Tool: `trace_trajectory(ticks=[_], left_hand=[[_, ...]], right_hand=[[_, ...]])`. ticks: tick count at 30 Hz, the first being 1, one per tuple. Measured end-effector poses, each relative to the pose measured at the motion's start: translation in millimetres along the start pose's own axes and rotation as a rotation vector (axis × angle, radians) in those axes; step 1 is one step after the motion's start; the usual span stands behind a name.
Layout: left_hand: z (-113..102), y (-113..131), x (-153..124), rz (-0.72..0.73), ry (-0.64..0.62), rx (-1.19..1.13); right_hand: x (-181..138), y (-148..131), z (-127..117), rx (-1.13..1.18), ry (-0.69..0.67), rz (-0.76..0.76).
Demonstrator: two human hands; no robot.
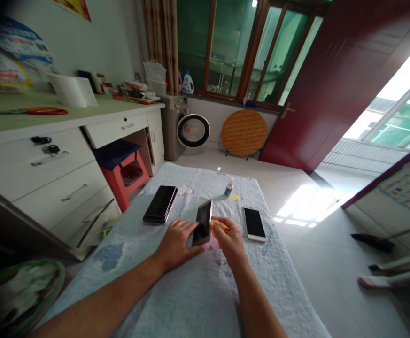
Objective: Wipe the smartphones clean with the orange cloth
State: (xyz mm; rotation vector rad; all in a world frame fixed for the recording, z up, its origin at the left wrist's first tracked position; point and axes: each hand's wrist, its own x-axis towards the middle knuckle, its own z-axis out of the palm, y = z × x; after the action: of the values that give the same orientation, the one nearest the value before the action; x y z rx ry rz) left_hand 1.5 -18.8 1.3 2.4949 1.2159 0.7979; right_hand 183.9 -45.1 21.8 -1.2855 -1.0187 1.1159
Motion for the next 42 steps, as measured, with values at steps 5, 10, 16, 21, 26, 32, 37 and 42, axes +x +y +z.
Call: trace_trajectory(ticks=[5,10,16,21,26,32,37,42], left_hand=[[-2.2,4.4,-0.3,0.016,0.018,0.059],[-6.6,9.3,1.2,0.067,0.064,0.055],[-6.7,12.9,0.8,0.113,0.116,0.011],[-4.7,12.3,-1.6,0.103,0.111,-0.116],[-6.4,7.7,-1.7,0.002,0.157,-0.167],[-6.3,3.9,-0.9,-0.22,0.185,-0.337],[0.3,-2.6,2.4,-0.403,0.191,-0.605],[8.0,-6.4,5.2,-0.56,0.207,-0.998]], right_hand=[[-1.4,0.8,0.9,-0.009,-0.06,-0.003],[-0.7,2.7,1.0,0.004,-0.095,-0.004],[-0.5,4.8,3.1,0.055,-0.146,-0.02],[-2.0,3.0,4.0,0.025,-0.158,0.003],[-3.1,2.0,8.9,-0.031,-0.208,0.057],[1.6,9.2,9.4,-0.08,-0.163,0.105],[0.7,11.0,10.1,-0.12,-0.177,0.15],[1.0,13.5,9.7,-0.149,-0.202,0.138]])
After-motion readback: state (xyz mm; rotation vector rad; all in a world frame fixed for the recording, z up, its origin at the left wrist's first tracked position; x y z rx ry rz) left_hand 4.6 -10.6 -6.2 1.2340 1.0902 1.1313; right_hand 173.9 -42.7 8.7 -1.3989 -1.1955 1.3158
